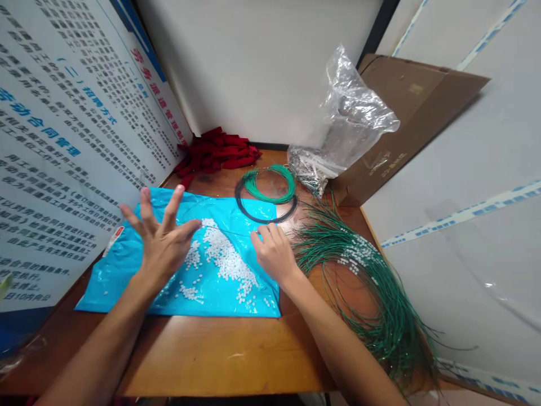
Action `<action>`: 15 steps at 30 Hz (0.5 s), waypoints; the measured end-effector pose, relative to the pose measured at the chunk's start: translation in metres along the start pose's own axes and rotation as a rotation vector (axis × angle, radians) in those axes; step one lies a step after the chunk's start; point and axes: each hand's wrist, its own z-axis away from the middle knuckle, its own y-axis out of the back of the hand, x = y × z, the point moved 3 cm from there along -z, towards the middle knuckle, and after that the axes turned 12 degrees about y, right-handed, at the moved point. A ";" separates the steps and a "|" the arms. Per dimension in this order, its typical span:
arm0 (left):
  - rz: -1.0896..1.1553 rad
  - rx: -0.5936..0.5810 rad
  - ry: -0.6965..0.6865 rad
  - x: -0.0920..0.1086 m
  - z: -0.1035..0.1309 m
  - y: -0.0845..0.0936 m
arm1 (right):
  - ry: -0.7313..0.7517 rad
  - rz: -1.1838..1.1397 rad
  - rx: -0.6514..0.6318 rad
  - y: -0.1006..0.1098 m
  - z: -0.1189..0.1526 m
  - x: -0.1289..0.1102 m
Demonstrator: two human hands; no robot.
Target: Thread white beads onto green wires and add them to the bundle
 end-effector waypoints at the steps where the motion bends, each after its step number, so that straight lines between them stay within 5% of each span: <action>1: 0.004 -0.020 0.031 -0.006 -0.002 0.002 | -0.019 0.008 0.012 0.000 0.002 0.004; 7: 0.021 -0.018 0.135 -0.029 -0.011 0.007 | -0.154 0.071 0.095 0.007 0.009 0.024; 15: 0.067 0.050 0.158 -0.043 -0.011 0.006 | -0.157 0.084 0.213 0.013 0.017 0.045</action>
